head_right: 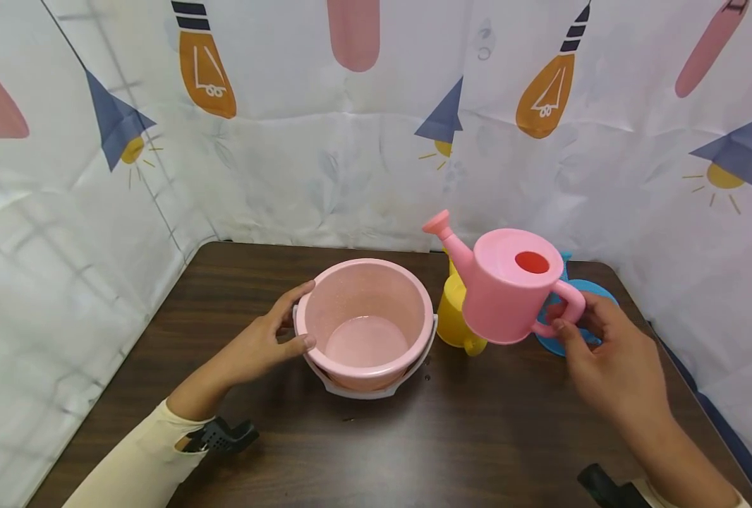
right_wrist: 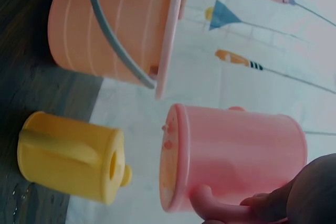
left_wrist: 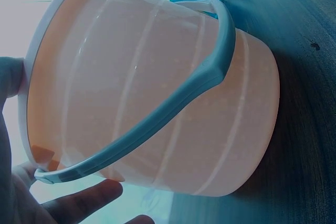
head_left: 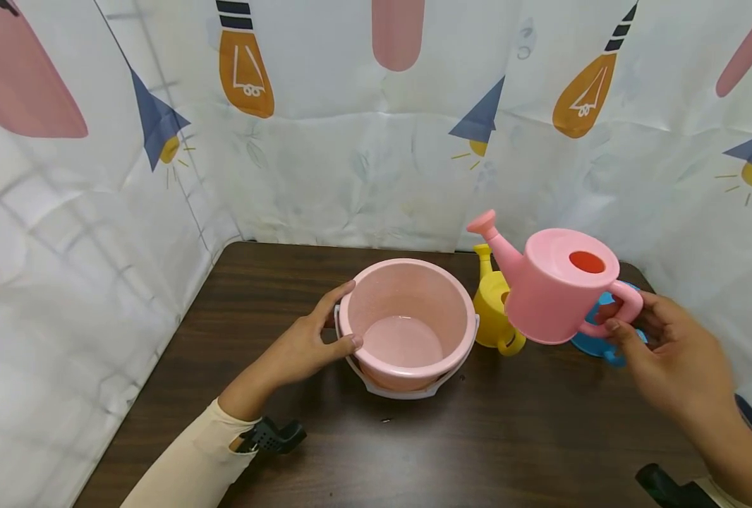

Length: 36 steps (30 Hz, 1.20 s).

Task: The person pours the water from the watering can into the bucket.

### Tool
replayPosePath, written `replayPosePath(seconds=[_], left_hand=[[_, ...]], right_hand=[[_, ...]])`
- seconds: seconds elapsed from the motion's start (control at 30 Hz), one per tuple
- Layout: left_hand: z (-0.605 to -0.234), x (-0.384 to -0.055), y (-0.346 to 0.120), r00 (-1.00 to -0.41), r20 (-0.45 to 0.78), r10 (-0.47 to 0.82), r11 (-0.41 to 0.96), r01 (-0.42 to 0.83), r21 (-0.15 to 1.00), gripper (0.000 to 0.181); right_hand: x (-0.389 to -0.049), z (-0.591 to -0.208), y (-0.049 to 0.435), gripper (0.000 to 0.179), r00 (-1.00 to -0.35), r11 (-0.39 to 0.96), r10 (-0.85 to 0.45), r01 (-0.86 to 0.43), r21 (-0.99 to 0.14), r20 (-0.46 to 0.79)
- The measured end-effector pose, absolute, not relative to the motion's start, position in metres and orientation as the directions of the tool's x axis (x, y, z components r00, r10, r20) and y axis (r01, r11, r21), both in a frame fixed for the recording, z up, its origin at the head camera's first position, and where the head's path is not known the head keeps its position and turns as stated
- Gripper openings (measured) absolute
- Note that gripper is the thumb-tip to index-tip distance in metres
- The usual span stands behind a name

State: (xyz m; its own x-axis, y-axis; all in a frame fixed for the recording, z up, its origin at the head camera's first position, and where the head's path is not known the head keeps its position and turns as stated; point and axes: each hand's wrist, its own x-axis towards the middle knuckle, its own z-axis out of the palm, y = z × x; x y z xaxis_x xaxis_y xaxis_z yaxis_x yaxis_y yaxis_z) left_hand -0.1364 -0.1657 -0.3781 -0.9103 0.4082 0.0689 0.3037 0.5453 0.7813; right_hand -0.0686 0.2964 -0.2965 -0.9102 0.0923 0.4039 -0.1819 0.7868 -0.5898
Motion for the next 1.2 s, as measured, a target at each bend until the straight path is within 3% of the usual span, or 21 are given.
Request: replayPosePath(seconds=[0.67,1.2], left_hand=[[-0.378,-0.136,-0.165,-0.911,0.061,0.408,0.551,0.299,0.779,0.086],[-0.378,-0.136,-0.166,-0.914,0.065,0.401,0.564,0.302,0.768,0.085]], right_hand=[[-0.070,-0.288,0.275,0.025,-0.907,0.835,-0.034,-0.257,-0.487,0.421],[-0.077,-0.281,0.265,0.042,-0.871,0.813,-0.160,-0.383,-0.439,0.465]])
